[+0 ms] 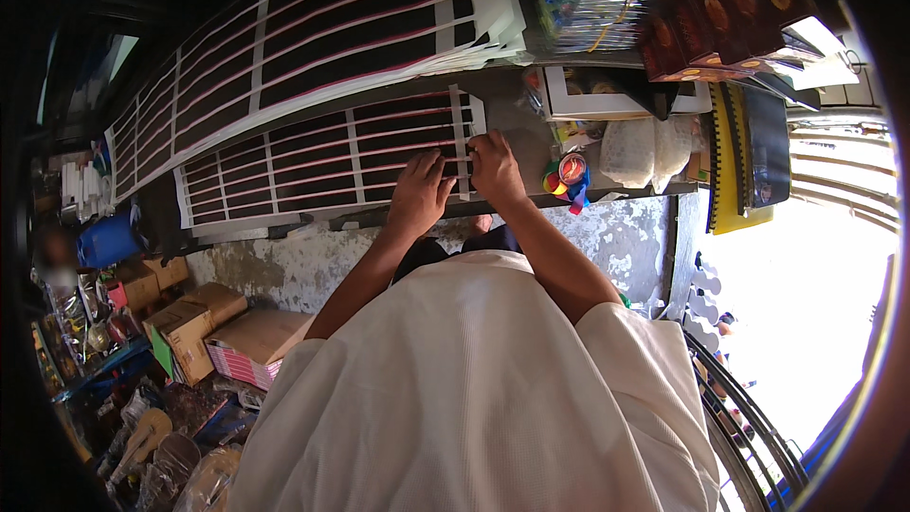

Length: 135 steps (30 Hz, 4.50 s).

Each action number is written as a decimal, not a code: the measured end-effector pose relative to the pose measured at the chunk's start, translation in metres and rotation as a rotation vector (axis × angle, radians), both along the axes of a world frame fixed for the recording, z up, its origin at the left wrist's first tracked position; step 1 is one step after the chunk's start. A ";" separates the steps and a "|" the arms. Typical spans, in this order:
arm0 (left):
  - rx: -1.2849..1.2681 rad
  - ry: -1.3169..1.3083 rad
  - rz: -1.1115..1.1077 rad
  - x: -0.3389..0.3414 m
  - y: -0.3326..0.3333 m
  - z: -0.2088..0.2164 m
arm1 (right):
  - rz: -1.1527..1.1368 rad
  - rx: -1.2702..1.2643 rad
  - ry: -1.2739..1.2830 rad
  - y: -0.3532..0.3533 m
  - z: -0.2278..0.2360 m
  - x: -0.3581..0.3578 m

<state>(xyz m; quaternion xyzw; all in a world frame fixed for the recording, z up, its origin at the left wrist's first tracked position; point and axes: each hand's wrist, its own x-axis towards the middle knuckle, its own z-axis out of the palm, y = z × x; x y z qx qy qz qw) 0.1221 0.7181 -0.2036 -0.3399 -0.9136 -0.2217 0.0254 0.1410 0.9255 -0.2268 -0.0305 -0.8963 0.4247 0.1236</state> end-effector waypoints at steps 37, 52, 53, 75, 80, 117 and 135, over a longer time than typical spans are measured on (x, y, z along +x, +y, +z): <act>0.088 -0.021 0.137 -0.035 0.055 -0.003 | -0.061 -0.122 -0.036 0.003 0.000 -0.004; 0.229 -0.065 0.193 -0.041 0.052 -0.010 | -0.105 -0.118 -0.062 0.001 -0.008 -0.006; 0.221 -0.067 0.180 -0.041 0.050 -0.009 | -0.100 -0.117 -0.028 0.000 -0.007 -0.006; -0.261 -0.071 -0.278 -0.072 0.052 0.012 | -0.061 -0.082 -0.029 0.004 -0.003 -0.005; -0.332 -0.094 -0.363 -0.083 0.055 0.015 | -0.064 -0.106 -0.027 0.004 -0.009 -0.006; -0.044 0.086 0.258 -0.068 -0.038 0.009 | -0.152 -0.108 0.006 0.013 -0.012 -0.017; -0.406 -0.141 0.510 -0.061 -0.120 -0.008 | -0.263 0.000 -0.404 -0.008 0.002 -0.055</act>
